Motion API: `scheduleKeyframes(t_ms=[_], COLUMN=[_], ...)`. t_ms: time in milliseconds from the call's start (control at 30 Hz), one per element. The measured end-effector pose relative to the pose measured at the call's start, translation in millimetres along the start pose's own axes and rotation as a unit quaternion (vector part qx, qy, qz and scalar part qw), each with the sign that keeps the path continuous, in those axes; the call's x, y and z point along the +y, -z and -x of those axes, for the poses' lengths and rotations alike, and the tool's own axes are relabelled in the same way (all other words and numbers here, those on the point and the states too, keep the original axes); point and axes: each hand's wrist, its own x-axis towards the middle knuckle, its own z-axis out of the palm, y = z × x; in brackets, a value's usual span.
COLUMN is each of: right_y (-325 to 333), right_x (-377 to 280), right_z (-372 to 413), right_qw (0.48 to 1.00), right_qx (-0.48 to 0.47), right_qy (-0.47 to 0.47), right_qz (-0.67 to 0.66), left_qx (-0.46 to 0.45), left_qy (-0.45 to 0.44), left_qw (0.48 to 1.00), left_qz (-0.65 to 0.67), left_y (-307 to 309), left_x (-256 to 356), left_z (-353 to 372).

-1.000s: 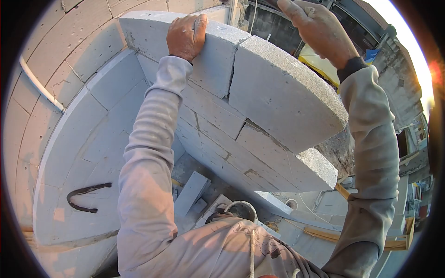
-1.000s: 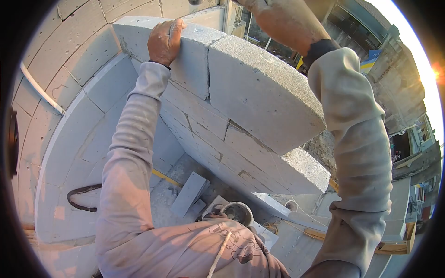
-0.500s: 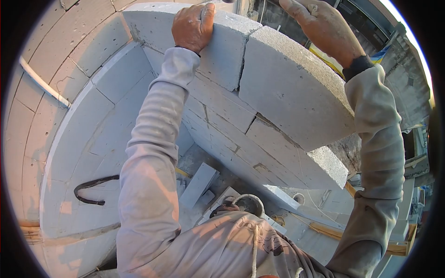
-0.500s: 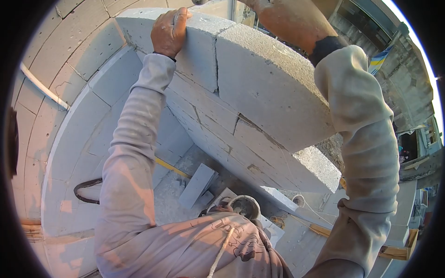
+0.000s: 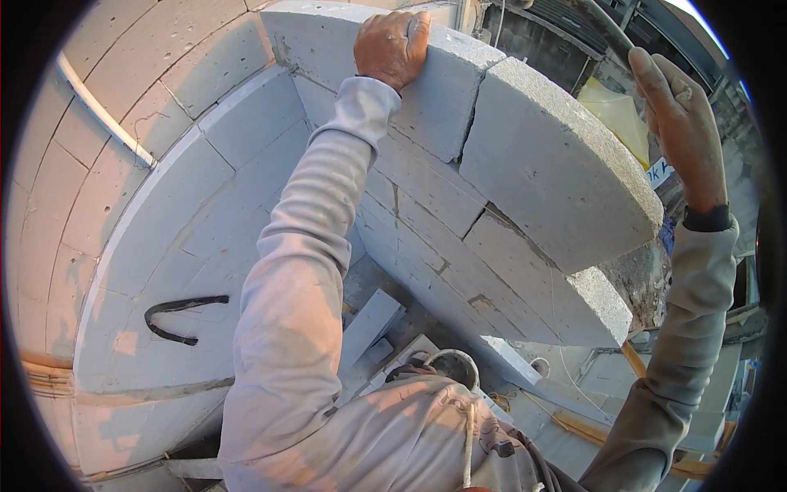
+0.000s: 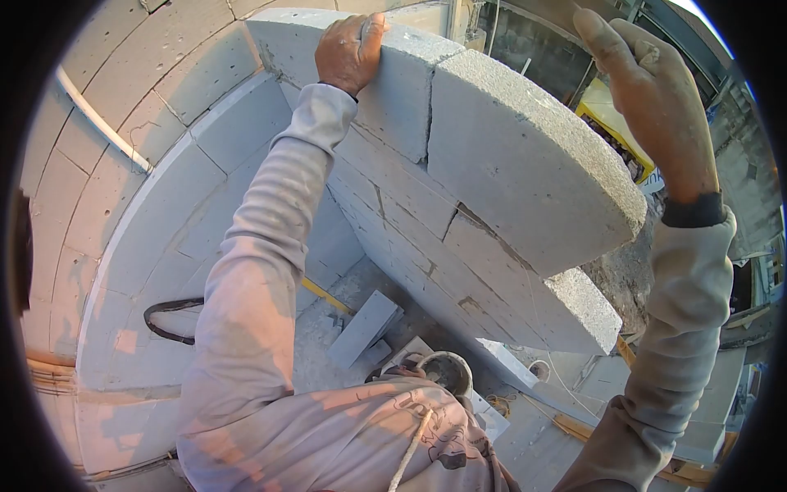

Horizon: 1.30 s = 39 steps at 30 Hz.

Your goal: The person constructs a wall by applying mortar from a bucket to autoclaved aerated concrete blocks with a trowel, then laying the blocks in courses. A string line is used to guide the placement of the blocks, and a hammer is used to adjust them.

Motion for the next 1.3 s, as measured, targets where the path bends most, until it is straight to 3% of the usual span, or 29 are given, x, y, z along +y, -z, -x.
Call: scheduleKeyframes(t_ms=[33,67,167,267,300,367,500,567,633,700,767,1100,1167,1233,1300], right_y=[15.8,27.5,59.7,75.0,76.5,80.5,76.8,51.6,10.0,4.9,-19.7,-76.8,-77.7,-72.7,-58.0], right_x=[-1.6,-8.7,-32.7,-43.2,-42.4,-36.9,-30.8,-33.3,-35.2,-40.3,-43.3,-39.7,-38.2,-31.8,-21.1], right_z=[9.9,23.3,73.9,125.6,144.9,189.3,279.6,320.9,367.2,398.6,434.3,596.1,616.9,630.1,617.9], right_qw=[0.993,0.993,0.976,0.953,0.950,0.931,0.924,0.902,0.900,0.841,0.804,0.736,0.733,0.722,0.746], right_qx=[-0.047,-0.045,0.074,0.212,0.217,0.200,0.027,-0.007,0.024,-0.179,-0.265,-0.325,-0.321,-0.332,-0.337], right_qy=[-0.089,-0.100,-0.179,-0.215,-0.225,-0.259,-0.337,-0.406,-0.399,-0.500,-0.531,-0.593,-0.600,-0.607,-0.575], right_qz=[-0.064,-0.054,0.101,-0.003,0.006,-0.164,-0.178,-0.148,-0.174,-0.099,-0.037,0.011,0.006,0.015,0.012], left_qx=[-0.003,-0.014,-0.061,-0.066,-0.060,-0.092,-0.128,-0.091,-0.076,-0.071,-0.062,-0.151,-0.157,-0.212,-0.225], left_qy=[-0.003,-0.005,0.003,0.044,0.046,0.050,0.058,0.007,-0.019,-0.056,-0.061,-0.065,-0.055,-0.006,-0.006], left_qw=[1.000,1.000,0.998,0.997,0.997,0.995,0.990,0.990,0.987,0.984,0.986,0.986,0.986,0.971,0.968], left_qz=[0.002,0.008,0.017,0.016,0.018,0.008,0.020,0.109,0.143,0.156,0.141,-0.005,0.014,0.113,0.112], left_y=[-1.5,1.9,8.6,10.8,10.1,10.7,19.8,26.8,26.9,25.4,23.2,33.1,33.1,34.1,43.2], left_x=[1.1,4.9,8.9,12.8,12.5,12.2,35.7,63.1,87.2,105.6,110.0,110.6,111.2,107.5,120.0], left_z=[1.0,0.8,-0.9,-0.5,0.6,1.3,7.3,15.0,23.0,26.0,27.5,15.3,14.1,11.1,10.1])
